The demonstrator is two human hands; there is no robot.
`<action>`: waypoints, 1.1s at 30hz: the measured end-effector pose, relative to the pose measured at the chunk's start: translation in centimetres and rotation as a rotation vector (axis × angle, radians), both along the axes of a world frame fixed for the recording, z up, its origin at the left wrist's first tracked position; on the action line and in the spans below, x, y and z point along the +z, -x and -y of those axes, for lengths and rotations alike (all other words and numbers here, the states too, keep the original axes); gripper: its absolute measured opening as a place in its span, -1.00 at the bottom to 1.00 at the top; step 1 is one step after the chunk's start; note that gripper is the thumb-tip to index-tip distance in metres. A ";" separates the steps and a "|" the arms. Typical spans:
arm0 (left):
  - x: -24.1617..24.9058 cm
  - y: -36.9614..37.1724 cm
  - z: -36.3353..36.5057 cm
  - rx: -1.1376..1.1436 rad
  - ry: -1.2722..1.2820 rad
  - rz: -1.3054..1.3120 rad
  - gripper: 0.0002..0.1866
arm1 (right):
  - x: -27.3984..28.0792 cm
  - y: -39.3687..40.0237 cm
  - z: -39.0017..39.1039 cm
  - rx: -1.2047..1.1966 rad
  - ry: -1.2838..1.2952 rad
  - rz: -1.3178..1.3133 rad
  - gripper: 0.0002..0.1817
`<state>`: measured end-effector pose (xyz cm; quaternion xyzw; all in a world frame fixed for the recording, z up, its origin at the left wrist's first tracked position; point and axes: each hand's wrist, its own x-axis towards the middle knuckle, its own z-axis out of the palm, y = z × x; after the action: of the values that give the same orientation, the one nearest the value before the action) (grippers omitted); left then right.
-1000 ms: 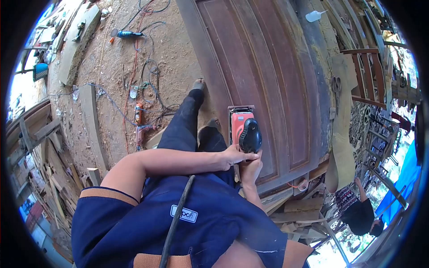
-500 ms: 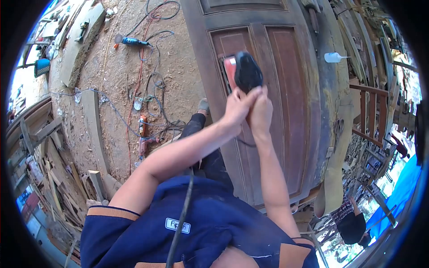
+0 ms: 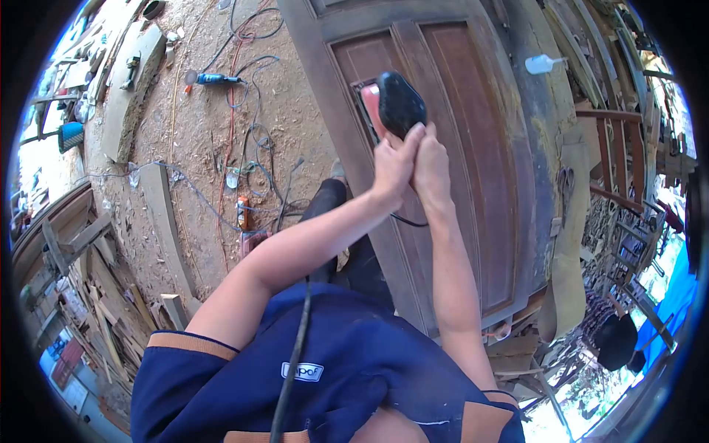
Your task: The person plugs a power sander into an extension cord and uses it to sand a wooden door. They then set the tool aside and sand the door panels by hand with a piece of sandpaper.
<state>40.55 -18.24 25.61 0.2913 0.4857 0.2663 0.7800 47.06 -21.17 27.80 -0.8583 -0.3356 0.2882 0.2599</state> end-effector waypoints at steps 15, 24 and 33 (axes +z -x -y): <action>0.7 6.2 23.0 -0.601 0.374 -0.169 -0.53 | 1.0 5.5 26.4 -0.260 0.027 -0.029 -0.31; 0.1 -0.6 4.2 -0.091 -0.025 -0.040 -0.66 | -2.1 -1.3 5.8 -0.047 -0.062 0.141 -0.45; 0.6 -4.5 -2.9 -0.138 0.016 -0.126 -0.61 | -0.6 -5.3 -2.0 -0.053 0.070 -0.176 -0.52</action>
<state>45.05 -15.33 26.22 0.3340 0.5145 0.1890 0.7669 52.35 -19.21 27.20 -0.8468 -0.2785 0.3672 0.2657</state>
